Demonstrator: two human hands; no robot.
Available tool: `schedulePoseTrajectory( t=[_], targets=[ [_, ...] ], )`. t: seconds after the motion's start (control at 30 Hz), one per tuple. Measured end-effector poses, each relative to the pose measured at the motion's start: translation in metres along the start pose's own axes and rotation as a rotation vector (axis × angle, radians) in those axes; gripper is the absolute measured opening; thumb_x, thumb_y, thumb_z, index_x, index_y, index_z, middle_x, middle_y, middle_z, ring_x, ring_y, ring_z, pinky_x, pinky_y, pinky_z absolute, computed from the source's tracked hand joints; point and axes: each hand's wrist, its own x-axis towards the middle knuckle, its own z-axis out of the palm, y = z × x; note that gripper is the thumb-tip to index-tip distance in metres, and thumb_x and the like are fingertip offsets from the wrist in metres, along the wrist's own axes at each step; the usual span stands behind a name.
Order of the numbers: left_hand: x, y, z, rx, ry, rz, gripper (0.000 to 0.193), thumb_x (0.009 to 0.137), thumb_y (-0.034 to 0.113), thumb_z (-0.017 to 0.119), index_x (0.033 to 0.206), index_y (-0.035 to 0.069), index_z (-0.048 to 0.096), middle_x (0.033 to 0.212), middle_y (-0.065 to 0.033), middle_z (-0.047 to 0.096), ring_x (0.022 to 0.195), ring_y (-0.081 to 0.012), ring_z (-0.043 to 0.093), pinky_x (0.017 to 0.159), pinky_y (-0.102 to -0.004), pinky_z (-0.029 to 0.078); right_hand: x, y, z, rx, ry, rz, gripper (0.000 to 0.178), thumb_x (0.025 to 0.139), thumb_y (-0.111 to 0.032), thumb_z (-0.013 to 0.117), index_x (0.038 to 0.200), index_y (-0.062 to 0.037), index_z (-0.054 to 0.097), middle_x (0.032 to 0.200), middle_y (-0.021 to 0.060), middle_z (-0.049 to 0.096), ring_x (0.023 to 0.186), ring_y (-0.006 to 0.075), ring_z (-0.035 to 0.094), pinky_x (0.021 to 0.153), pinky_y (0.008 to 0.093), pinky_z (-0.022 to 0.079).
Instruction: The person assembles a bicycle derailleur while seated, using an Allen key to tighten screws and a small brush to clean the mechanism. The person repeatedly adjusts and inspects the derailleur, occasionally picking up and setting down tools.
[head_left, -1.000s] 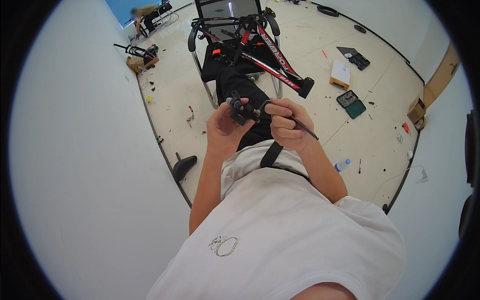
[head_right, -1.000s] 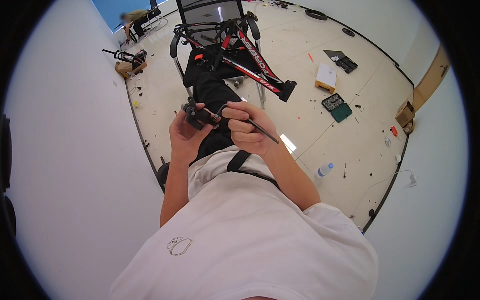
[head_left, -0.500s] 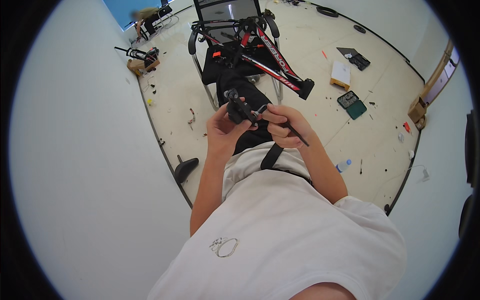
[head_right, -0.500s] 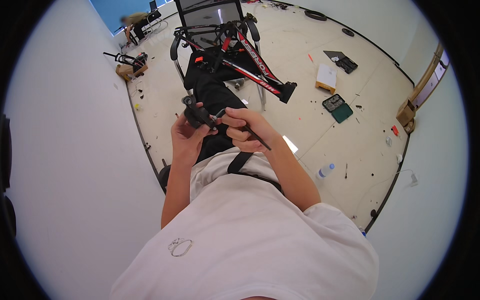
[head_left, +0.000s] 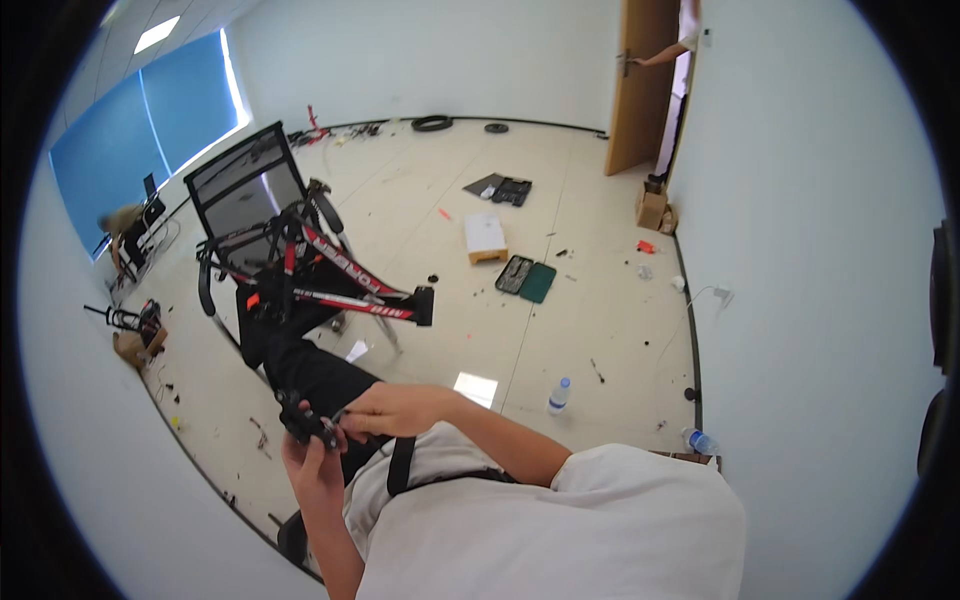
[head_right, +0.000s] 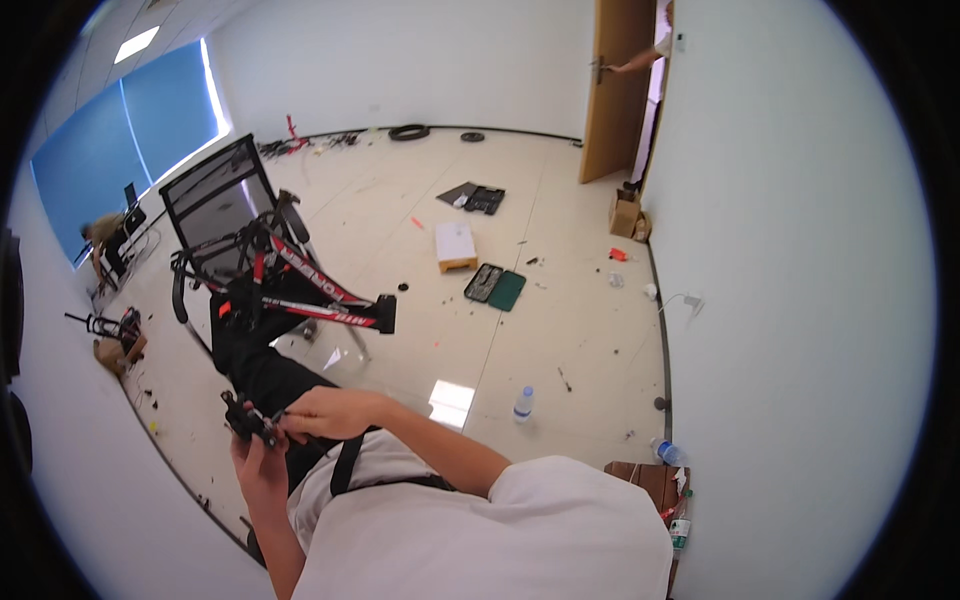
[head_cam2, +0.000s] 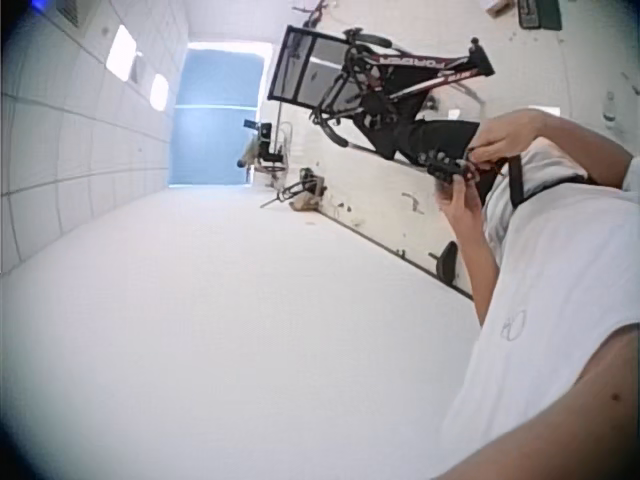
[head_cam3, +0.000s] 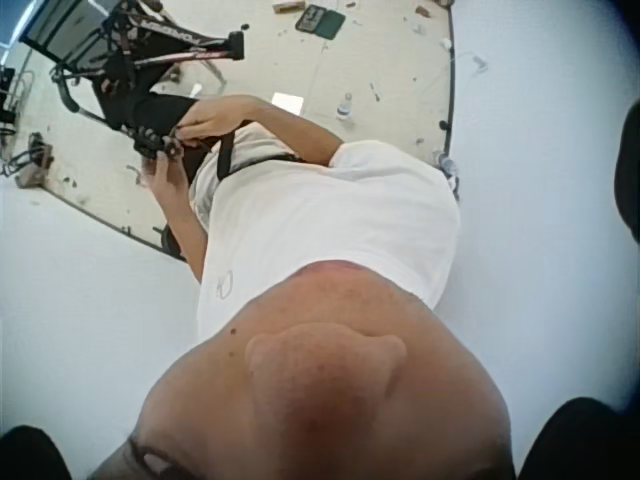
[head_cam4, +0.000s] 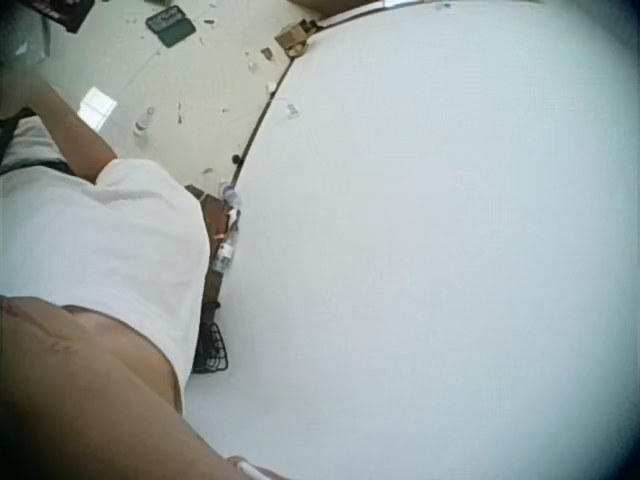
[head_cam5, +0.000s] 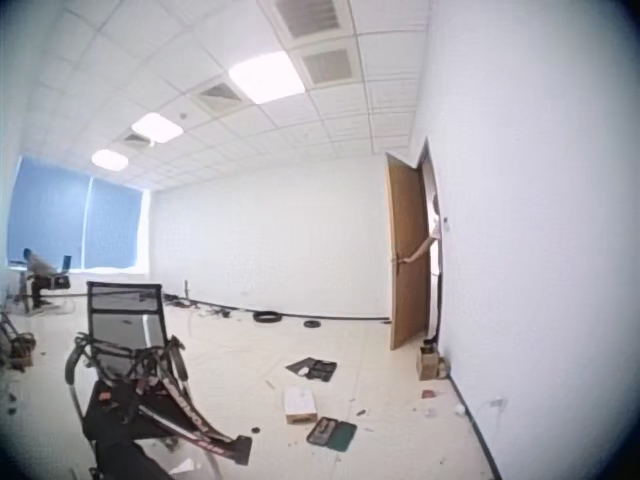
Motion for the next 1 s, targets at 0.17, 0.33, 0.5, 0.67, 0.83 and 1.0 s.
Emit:
schedulePoseTrajectory(
  t=[0.17, 0.33, 0.5, 0.67, 0.83, 1.0],
  targets=[
    [0.0, -0.004, 0.01, 0.015, 0.019, -0.053, 0.048, 0.087, 0.003, 0.066, 0.131, -0.001, 0.046, 0.097, -0.013, 0.063, 0.079, -0.0226, 0.065, 0.063, -0.0296, 0.052, -0.002, -0.006, -0.006, 0.03, 0.027, 0.145, 0.02, 0.095, -0.014, 0.05, 0.093, 0.0012, 0.062, 0.07, 0.0075, 0.06, 0.061, 0.0141, 0.058, 0.059, 0.0295, 0.048],
    [0.001, -0.002, 0.013, 0.106, -0.038, -0.058, 0.043, 0.088, 0.001, 0.062, 0.129, -0.002, 0.048, 0.096, -0.013, 0.064, 0.078, -0.0229, 0.068, 0.062, -0.028, 0.054, -0.001, 0.002, -0.005, 0.283, 0.197, 0.018, 0.024, 0.087, -0.004, 0.047, 0.102, 0.0055, 0.063, 0.078, 0.0091, 0.064, 0.068, 0.0143, 0.062, 0.061, 0.0275, 0.051],
    [0.002, 0.004, 0.013, 0.17, -0.051, -0.052, 0.044, 0.087, -0.001, 0.063, 0.129, -0.003, 0.048, 0.101, -0.0142, 0.065, 0.08, -0.0235, 0.068, 0.062, -0.0286, 0.055, 0.01, -0.005, 0.004, 0.384, 0.35, 0.006, 0.023, 0.091, -0.006, 0.05, 0.11, 0.0014, 0.062, 0.085, 0.0062, 0.066, 0.08, 0.0118, 0.062, 0.066, 0.0269, 0.05],
    [0.001, 0.009, 0.016, 0.29, 0.012, -0.003, 0.051, 0.087, 0.002, 0.065, 0.133, -0.004, 0.044, 0.11, -0.0163, 0.064, 0.082, -0.0227, 0.068, 0.061, -0.0264, 0.054, 0.016, -0.021, 0.013, 0.389, 0.498, 0.009, 0.035, 0.094, -0.009, 0.052, 0.128, -0.003, 0.05, 0.086, 0.0073, 0.067, 0.08, 0.0114, 0.062, 0.07, 0.0269, 0.05],
    [0.005, 0.005, 0.013, 0.223, -0.031, -0.052, 0.052, 0.088, 0.006, 0.066, 0.134, -0.003, 0.045, 0.113, -0.0143, 0.064, 0.091, -0.0213, 0.067, 0.072, -0.0284, 0.054, 0.009, -0.011, 0.017, 0.283, 0.575, 0.065, 0.022, 0.093, -0.01, 0.054, 0.107, 0.0032, 0.065, 0.09, 0.0074, 0.07, 0.082, 0.0125, 0.066, 0.073, 0.0264, 0.052],
    [-0.001, 0.005, 0.007, 0.235, -0.144, -0.035, 0.046, 0.087, 0.004, 0.066, 0.13, -0.001, 0.05, 0.106, -0.0124, 0.066, 0.086, -0.0206, 0.067, 0.069, -0.0294, 0.053, 0.007, 0.0, 0.015, 0.297, 0.546, 0.086, 0.023, 0.091, -0.012, 0.064, 0.108, 0.0035, 0.067, 0.081, 0.0071, 0.068, 0.063, 0.008, 0.06, 0.056, 0.021, 0.049]
  ],
)
